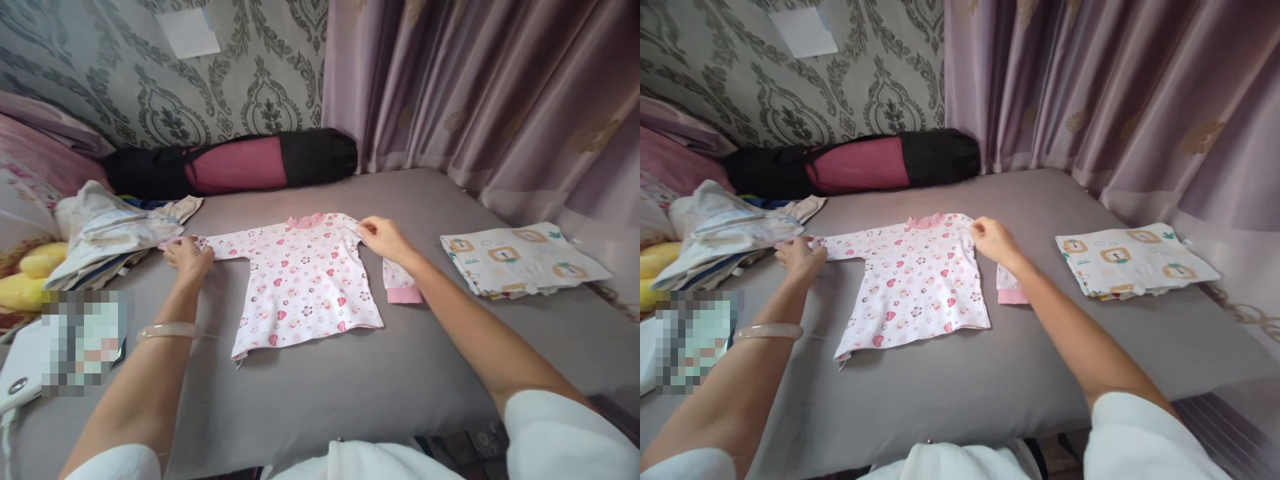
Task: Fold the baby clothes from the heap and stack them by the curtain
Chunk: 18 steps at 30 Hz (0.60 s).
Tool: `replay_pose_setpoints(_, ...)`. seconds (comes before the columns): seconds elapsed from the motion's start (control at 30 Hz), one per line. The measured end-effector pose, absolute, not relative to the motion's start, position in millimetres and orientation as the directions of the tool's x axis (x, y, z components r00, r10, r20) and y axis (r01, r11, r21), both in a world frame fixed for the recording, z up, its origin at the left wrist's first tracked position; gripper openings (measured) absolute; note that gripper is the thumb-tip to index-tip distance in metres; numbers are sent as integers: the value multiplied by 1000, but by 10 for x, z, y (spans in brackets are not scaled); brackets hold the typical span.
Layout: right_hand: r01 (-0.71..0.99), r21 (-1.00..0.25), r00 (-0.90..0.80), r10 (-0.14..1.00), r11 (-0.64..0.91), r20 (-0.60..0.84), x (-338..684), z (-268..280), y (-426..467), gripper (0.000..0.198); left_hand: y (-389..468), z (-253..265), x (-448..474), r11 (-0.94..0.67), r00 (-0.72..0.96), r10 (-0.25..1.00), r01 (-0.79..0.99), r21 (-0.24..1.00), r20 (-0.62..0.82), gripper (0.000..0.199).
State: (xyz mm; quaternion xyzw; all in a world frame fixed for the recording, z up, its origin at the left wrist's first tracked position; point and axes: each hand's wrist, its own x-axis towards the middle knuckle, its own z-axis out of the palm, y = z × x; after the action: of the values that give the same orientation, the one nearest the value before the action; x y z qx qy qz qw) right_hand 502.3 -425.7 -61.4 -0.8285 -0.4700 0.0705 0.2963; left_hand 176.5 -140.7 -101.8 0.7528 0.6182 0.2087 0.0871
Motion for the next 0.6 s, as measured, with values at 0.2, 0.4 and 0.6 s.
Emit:
replay_pose_setpoints(0.2,569,-417,728,670,-709,-146,5273,-602,-5131,26,-1668,-898,2415,-456,409,890,777,433,203,38)
replay_pose_setpoints(0.4,574,-352,705,665,-739,-246,5221,-811,-5240,21,-2300,-1107,3353,-719,762,611,422,552,213,33)
replay_pose_setpoints(0.6,645,-293,695,701,-706,-160,5362,-631,-5147,10,-2689,-1240,4072,-764,848,486,296,574,209,32)
